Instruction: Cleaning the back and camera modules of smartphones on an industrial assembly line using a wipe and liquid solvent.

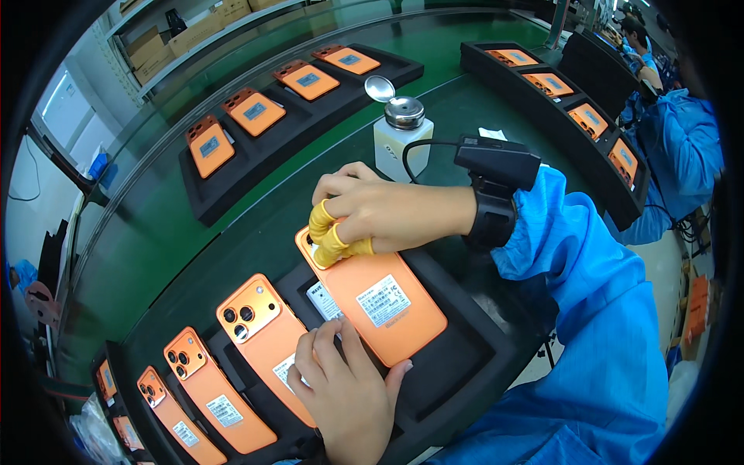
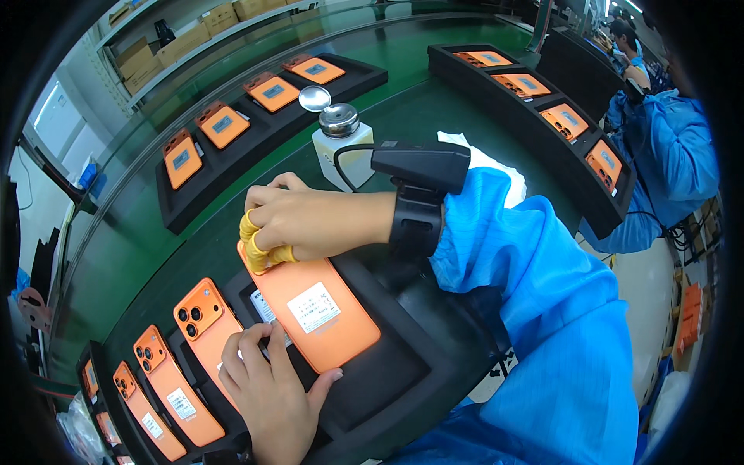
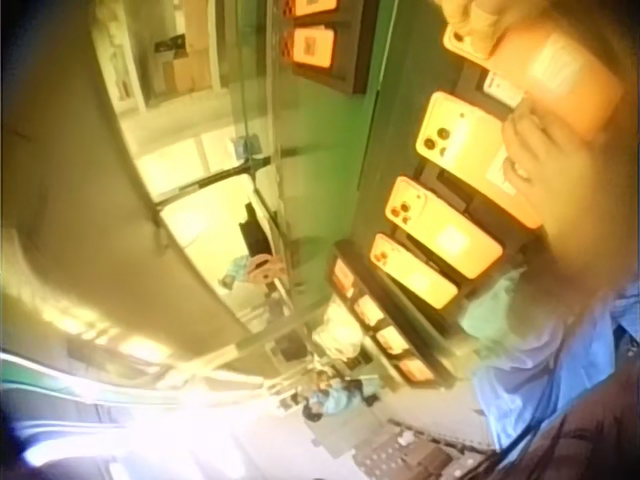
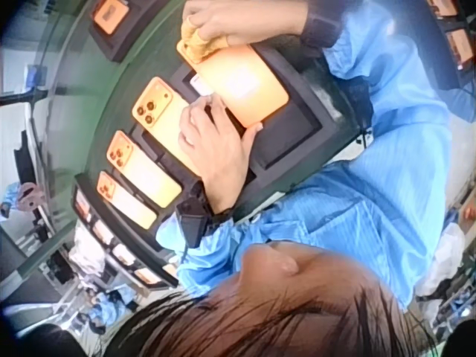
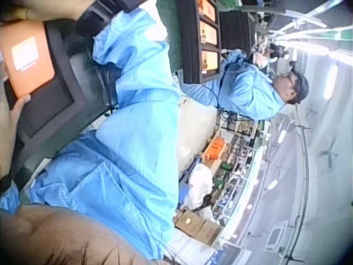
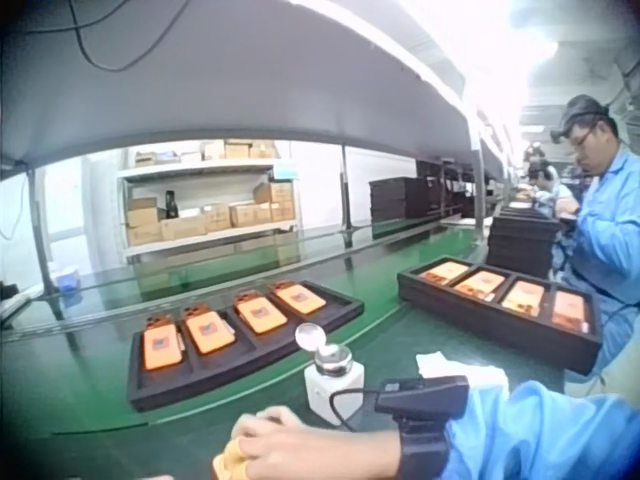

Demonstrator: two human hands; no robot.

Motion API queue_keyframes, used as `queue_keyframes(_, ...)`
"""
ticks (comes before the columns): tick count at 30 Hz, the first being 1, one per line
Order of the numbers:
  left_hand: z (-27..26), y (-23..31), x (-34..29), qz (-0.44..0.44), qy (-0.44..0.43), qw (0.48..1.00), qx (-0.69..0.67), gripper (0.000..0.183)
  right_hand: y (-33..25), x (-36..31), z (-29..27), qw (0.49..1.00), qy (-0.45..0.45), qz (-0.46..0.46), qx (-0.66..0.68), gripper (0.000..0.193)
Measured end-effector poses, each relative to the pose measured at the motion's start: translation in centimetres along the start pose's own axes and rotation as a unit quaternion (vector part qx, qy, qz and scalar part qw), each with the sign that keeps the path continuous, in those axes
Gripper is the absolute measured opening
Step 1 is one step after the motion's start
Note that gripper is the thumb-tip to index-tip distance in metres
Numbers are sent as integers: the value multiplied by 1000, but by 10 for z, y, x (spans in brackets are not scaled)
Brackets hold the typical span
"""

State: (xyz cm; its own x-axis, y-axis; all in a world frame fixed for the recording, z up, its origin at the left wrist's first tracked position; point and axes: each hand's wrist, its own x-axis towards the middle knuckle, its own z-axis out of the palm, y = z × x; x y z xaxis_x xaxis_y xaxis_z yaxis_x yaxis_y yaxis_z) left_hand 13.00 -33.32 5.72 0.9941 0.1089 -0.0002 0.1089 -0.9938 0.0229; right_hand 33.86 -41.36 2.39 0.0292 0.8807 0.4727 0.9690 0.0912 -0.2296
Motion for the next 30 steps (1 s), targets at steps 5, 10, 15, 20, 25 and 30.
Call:
queue_keyframes(5,-1,-1,-2,4,-1,1000,-3,72,3,-11,-11,999,-21,-5,34,16)
queue_keyframes(10,0,0,-3,0,-6,1000,-2,71,5,-17,-18,999,-30,16,-2,14)
queue_keyframes(15,1,3,-3,0,7,1000,-5,70,-1,-5,-7,995,84,28,52,13)
queue_keyframes(20,1,9,-2,4,13,1000,-6,70,-12,-4,8,998,48,-26,-14,14)
queue_keyframes(25,1,7,-5,4,27,1000,-8,71,-12,-14,-13,999,-35,-5,-11,15)
queue_keyframes(30,-1,9,-4,17,16,1000,12,71,1,-13,-7,998,54,37,-15,15)
